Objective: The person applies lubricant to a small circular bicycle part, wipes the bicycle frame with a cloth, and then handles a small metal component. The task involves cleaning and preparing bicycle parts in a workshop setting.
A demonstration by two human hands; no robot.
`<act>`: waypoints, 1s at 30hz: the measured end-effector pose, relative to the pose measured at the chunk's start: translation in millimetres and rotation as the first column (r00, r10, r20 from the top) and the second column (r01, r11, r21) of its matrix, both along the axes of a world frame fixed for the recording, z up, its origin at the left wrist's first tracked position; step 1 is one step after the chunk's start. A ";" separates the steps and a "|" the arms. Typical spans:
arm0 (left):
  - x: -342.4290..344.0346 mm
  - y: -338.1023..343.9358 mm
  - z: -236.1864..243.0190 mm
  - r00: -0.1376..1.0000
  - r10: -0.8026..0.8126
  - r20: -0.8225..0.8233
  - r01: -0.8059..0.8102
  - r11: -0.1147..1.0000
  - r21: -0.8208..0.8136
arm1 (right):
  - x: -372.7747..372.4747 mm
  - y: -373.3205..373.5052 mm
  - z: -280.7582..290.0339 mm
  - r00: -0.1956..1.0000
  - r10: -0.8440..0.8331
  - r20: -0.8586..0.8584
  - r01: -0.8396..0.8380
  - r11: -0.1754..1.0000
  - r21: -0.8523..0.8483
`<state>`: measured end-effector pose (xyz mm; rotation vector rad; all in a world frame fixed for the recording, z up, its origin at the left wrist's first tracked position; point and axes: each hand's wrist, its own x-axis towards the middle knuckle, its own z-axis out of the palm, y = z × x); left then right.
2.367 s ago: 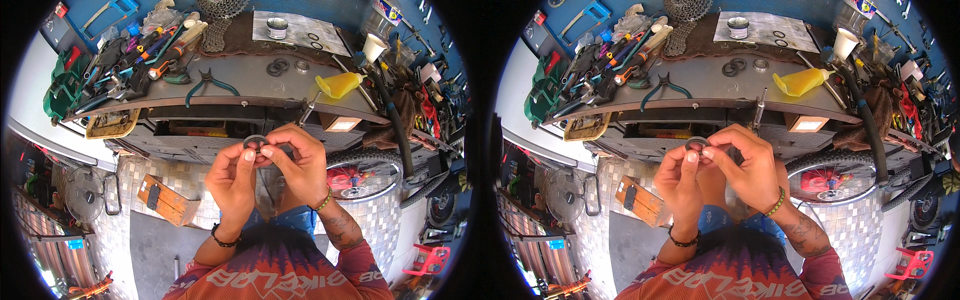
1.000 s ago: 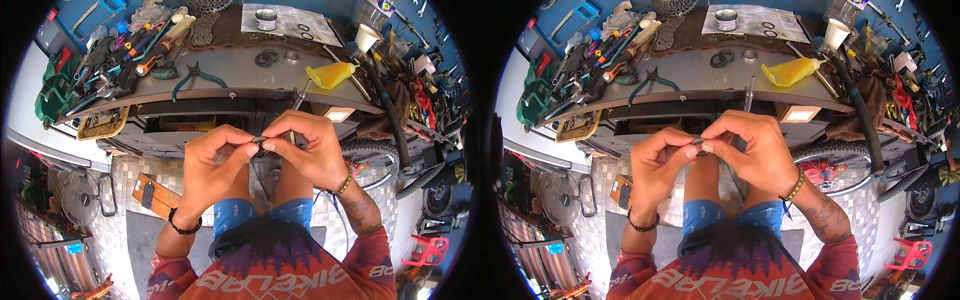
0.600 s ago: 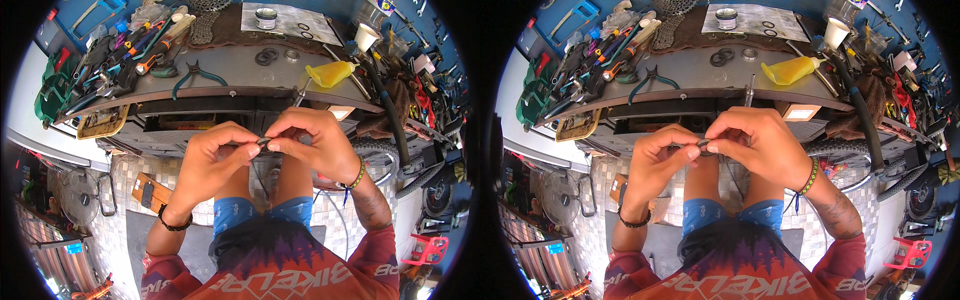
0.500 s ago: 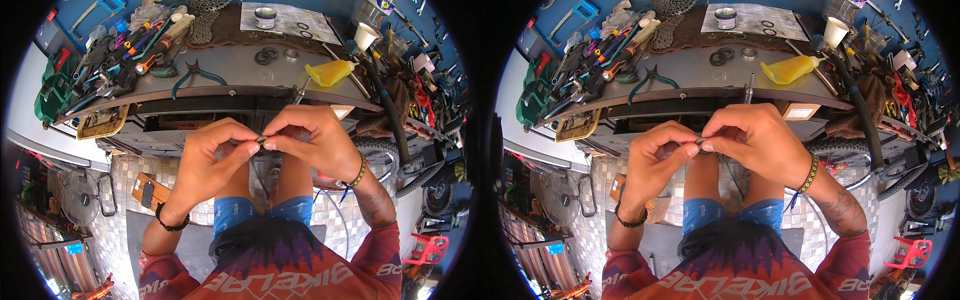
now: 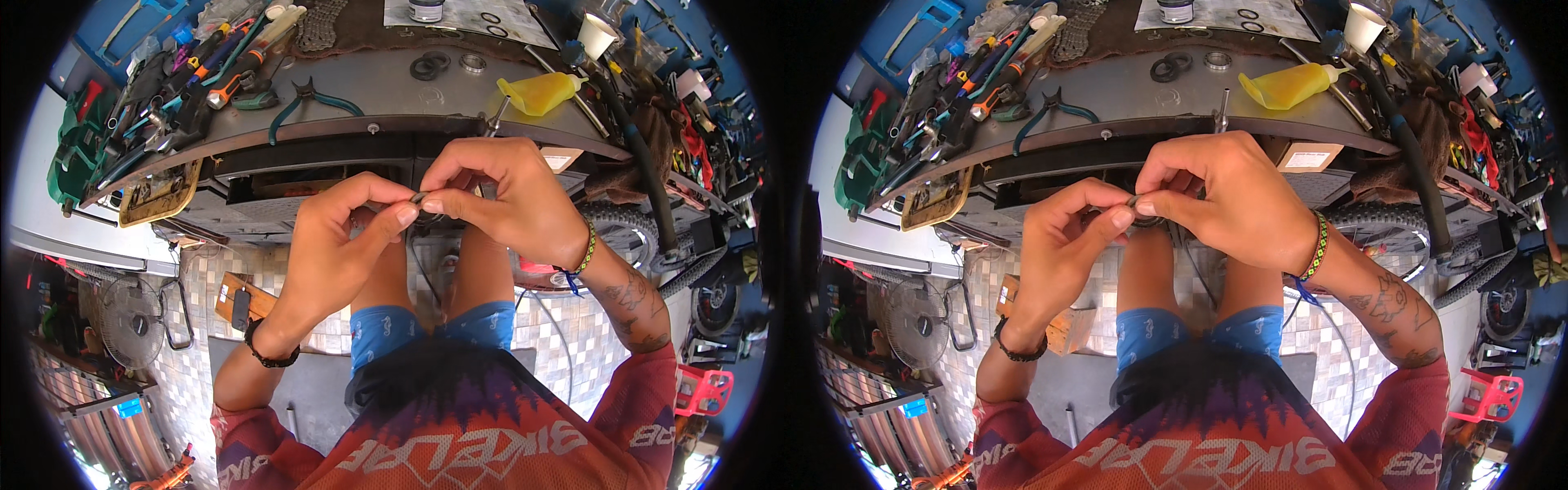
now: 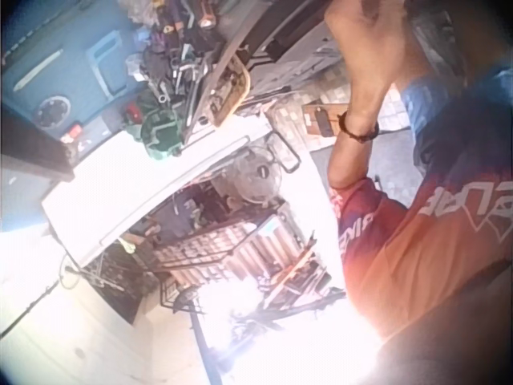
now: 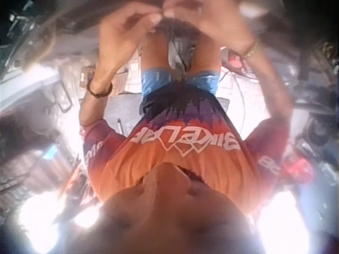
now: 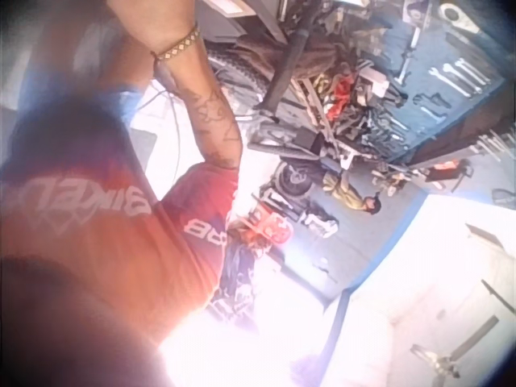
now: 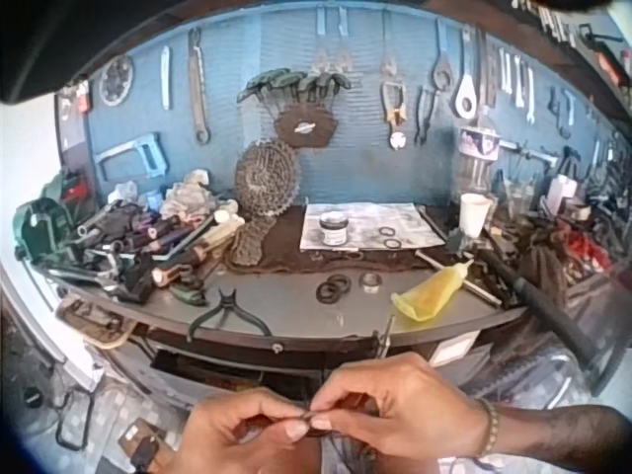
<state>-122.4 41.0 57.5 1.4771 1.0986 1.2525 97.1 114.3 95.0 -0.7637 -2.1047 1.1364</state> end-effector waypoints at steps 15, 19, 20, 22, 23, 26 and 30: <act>-3.6 -11.8 5.1 0.981 0.063 0.186 -0.061 0.998 -0.012 | -6.7 -6.7 10.0 0.994 -0.005 -0.112 -0.022 0.973 -0.230; -6.1 -10.3 6.2 0.993 0.074 0.094 -0.077 0.997 0.032 | -11.3 -7.8 8.0 0.997 0.017 -0.081 -0.027 0.991 -0.128; -6.2 -10.1 6.3 0.994 0.078 0.077 -0.083 0.995 0.051 | -11.4 -8.1 9.3 0.998 0.030 -0.061 -0.039 0.989 -0.145; -5.6 -10.4 6.2 0.996 0.080 0.048 -0.084 0.992 0.092 | -10.6 -9.2 12.7 0.999 0.029 -0.032 -0.033 0.993 -0.111; -5.3 -10.6 5.2 0.996 0.076 0.039 -0.080 0.990 0.113 | -10.3 -9.3 13.5 0.999 0.028 -0.017 -0.030 0.995 -0.094; -1.4 -11.7 6.0 0.991 0.073 0.115 -0.082 0.994 0.074 | -11.5 -7.6 8.2 0.999 0.019 -0.050 -0.025 0.992 -0.127; 2.1 -13.3 0.7 0.984 0.074 0.161 -0.081 0.996 0.033 | -14.2 -7.6 0.6 0.976 -0.024 -0.217 -0.057 0.932 -0.359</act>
